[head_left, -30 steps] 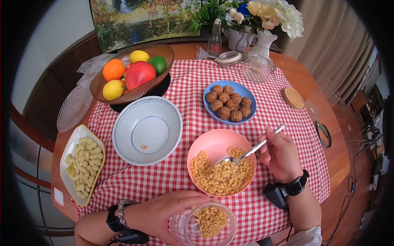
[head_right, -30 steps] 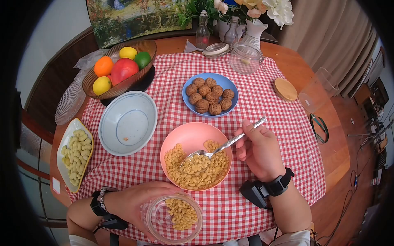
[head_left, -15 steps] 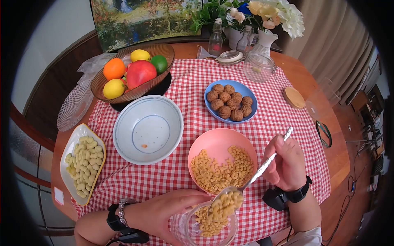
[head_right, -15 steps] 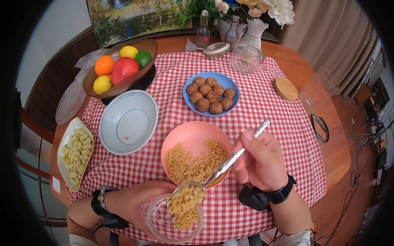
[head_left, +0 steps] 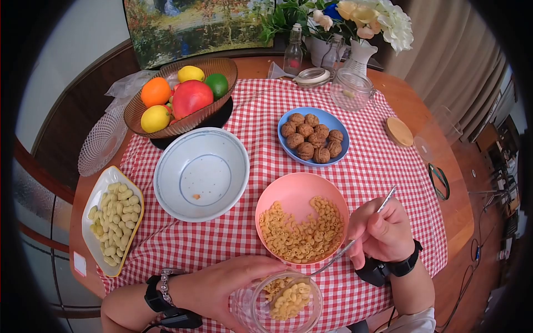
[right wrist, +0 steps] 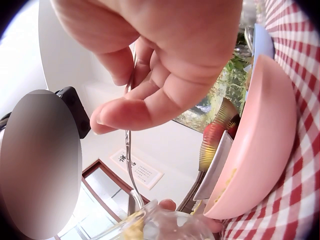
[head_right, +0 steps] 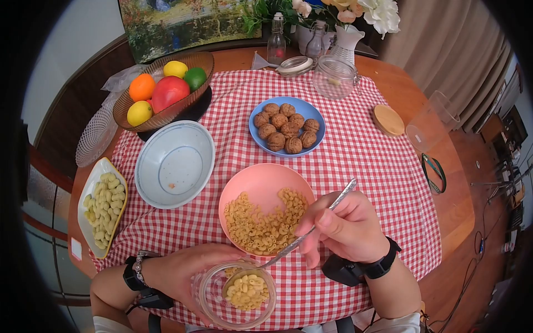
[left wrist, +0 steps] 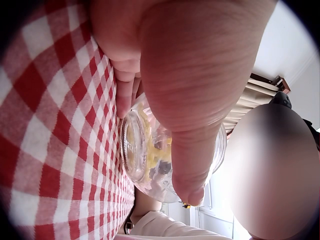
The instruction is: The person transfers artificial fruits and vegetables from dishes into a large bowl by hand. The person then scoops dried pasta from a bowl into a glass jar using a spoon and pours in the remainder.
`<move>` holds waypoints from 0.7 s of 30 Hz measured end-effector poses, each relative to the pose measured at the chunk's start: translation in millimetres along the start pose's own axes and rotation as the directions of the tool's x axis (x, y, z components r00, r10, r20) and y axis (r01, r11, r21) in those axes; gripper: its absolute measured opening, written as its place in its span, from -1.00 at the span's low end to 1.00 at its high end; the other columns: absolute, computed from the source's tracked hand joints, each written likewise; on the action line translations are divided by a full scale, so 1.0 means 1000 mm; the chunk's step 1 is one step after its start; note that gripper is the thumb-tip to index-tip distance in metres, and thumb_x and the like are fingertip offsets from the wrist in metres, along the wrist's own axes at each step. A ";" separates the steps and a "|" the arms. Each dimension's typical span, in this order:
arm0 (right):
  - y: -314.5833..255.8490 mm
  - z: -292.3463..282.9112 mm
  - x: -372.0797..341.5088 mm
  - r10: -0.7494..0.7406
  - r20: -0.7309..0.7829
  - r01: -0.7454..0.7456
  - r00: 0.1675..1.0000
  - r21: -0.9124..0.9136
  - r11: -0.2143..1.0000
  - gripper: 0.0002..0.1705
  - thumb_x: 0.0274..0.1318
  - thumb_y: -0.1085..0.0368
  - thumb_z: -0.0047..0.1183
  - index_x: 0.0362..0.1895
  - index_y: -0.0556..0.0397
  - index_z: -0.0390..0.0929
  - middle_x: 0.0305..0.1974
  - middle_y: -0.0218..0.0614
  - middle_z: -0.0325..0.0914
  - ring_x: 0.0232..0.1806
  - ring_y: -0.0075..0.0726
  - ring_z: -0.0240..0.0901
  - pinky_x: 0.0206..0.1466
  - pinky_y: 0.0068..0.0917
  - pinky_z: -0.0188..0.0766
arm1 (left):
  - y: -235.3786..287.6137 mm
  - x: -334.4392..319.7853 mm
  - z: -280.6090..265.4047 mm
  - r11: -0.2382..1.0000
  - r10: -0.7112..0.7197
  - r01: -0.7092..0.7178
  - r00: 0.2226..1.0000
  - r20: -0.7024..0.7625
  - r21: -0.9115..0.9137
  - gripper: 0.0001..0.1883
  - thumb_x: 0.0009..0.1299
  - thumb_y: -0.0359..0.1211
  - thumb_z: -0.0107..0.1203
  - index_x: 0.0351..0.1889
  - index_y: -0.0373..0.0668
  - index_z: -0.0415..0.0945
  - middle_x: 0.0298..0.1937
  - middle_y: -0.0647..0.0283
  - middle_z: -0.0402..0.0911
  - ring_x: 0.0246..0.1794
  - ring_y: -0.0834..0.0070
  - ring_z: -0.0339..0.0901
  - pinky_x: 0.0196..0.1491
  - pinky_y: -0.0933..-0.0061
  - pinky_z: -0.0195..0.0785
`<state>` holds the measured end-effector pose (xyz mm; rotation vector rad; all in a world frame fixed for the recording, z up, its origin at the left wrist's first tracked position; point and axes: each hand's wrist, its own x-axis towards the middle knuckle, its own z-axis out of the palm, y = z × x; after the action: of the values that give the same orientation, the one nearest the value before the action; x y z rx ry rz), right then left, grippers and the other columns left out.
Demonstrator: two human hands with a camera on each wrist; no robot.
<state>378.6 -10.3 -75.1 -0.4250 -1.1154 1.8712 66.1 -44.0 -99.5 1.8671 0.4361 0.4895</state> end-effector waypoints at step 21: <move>0.000 -0.024 0.017 0.048 -0.405 -0.056 0.913 -0.008 0.998 -0.65 0.47 0.21 -0.19 -0.06 0.28 0.51 -0.22 -0.13 0.67 -0.62 -0.44 0.45 -0.53 -0.57 0.41 | 0.002 0.000 -0.003 0.999 -0.022 0.021 1.000 0.018 0.044 0.24 -0.13 -0.05 0.62 0.46 -0.21 0.07 0.40 0.04 0.34 0.37 0.17 0.34 0.36 0.13 0.24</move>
<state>385.1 15.9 -85.2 -0.8204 -0.8470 1.7137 64.7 -42.7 -96.8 1.9061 0.4571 0.4510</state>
